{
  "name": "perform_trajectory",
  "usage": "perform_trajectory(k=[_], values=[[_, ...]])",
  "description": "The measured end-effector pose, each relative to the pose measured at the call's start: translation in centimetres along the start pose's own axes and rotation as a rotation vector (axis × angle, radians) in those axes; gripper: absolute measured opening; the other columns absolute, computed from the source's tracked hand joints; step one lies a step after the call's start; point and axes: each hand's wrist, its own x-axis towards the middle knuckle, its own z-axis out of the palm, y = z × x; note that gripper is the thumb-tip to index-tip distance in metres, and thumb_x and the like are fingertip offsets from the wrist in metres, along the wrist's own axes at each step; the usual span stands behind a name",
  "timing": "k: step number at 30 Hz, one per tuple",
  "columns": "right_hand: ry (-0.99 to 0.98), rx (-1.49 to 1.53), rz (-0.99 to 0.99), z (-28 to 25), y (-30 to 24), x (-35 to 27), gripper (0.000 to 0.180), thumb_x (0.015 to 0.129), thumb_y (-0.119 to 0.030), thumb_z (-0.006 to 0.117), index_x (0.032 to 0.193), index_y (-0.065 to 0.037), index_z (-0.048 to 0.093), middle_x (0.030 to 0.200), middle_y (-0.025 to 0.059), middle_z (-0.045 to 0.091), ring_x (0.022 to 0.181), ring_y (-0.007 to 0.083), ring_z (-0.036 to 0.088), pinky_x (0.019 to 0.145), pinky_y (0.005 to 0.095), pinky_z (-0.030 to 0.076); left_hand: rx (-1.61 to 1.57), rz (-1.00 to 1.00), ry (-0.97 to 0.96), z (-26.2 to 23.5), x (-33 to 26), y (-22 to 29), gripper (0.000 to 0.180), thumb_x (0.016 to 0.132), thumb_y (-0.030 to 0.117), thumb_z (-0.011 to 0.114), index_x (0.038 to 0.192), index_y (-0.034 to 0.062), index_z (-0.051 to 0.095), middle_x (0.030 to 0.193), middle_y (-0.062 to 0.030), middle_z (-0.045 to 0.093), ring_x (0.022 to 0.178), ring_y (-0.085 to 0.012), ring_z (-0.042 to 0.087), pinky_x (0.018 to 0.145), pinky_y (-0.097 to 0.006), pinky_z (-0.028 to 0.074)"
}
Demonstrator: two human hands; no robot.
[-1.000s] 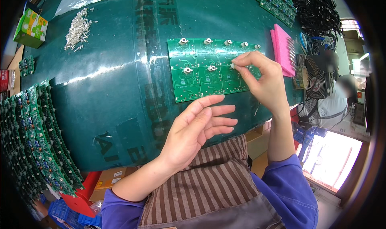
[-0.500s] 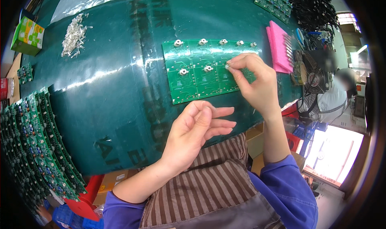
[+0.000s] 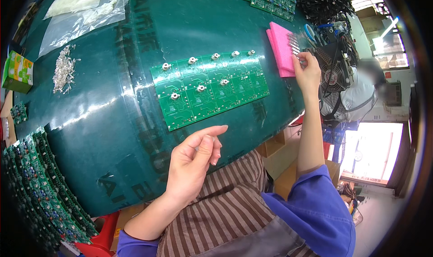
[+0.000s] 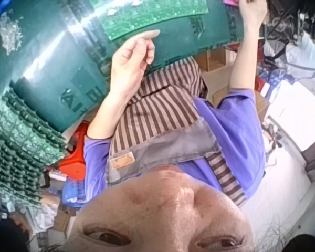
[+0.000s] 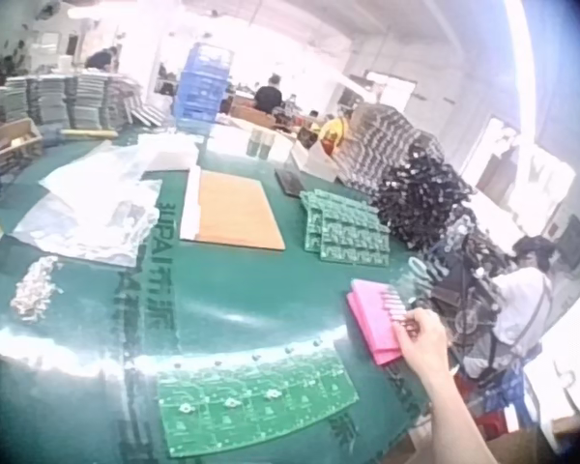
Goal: The person assembles small metal components onto printed circuit boards by hand.
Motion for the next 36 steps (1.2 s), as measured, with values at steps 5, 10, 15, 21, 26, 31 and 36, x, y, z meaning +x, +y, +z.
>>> perform_trajectory(k=[5,10,15,21,26,31,36], values=[[0.027,0.019,-0.130,1.2,0.7,0.0,0.011,0.083,-0.012,0.060,0.088,-0.003,0.056,0.081,0.0124,0.057,0.080,0.0290,0.055,0.073,0.0391,0.043,-0.033,0.035,0.036,0.2,0.1,-0.3,0.028,0.095,0.017,0.048,0.116,-0.0013,0.054,0.088,-0.0023,0.054,0.074,-0.0092,0.047,0.064,-0.022,0.040],[0.083,-0.033,-0.149,0.1,-0.6,-0.3,0.009,0.084,-0.010,0.058,0.089,-0.002,0.055,0.081,0.0129,0.058,0.078,0.0307,0.055,0.073,0.0400,0.042,-0.067,0.096,0.050,0.4,0.0,-0.7,0.019,0.092,0.013,0.054,0.107,0.0014,0.056,0.093,-0.0063,0.058,0.075,-0.0100,0.050,0.065,-0.024,0.042],[-0.265,0.882,0.210,-3.8,-11.1,-4.4,0.004,0.084,0.000,0.060,0.087,0.000,0.056,0.087,0.0064,0.062,0.076,0.0074,0.055,0.070,0.0224,0.045,-0.068,0.099,0.049,0.2,-0.1,-0.9,0.014,0.091,0.014,0.056,0.101,0.0030,0.056,0.093,-0.0079,0.059,0.076,-0.0109,0.053,0.067,-0.025,0.043],[-0.675,1.523,0.180,-6.6,-17.5,-10.0,0.012,0.081,0.010,0.059,0.088,0.002,0.054,0.092,0.0121,0.059,0.089,0.0179,0.060,0.078,0.0301,0.050,-0.145,0.153,0.046,0.5,0.0,-1.0,0.015,0.090,0.013,0.057,0.101,0.0027,0.057,0.092,-0.0061,0.060,0.078,-0.0116,0.054,0.070,-0.025,0.045],[-0.641,1.545,0.167,-6.0,-17.5,-10.6,0.011,0.080,0.009,0.061,0.087,0.002,0.056,0.092,0.0111,0.060,0.089,0.0176,0.060,0.077,0.0297,0.050,-0.140,0.153,0.072,0.7,-0.4,-1.1,0.015,0.089,0.011,0.059,0.102,0.0025,0.057,0.090,-0.0045,0.060,0.076,-0.0123,0.056,0.071,-0.025,0.046],[-0.545,1.143,-0.145,-6.1,-17.3,-10.2,0.012,0.075,0.006,0.067,0.082,-0.001,0.060,0.089,0.0091,0.064,0.085,0.0189,0.063,0.074,0.0291,0.050,-0.187,0.167,0.054,0.4,-0.4,-1.2,0.021,0.087,0.007,0.062,0.106,0.0010,0.056,0.092,-0.0061,0.062,0.078,-0.0113,0.059,0.071,-0.024,0.049],[-0.568,1.168,-0.263,-5.3,-16.4,-8.4,0.013,0.072,0.005,0.069,0.080,-0.002,0.061,0.084,0.0082,0.067,0.081,0.0187,0.064,0.072,0.0291,0.050,-0.073,0.121,0.057,0.5,-0.6,-1.0,0.026,0.091,0.014,0.057,0.112,0.0016,0.051,0.099,-0.0089,0.061,0.084,-0.0138,0.059,0.076,-0.026,0.048]])
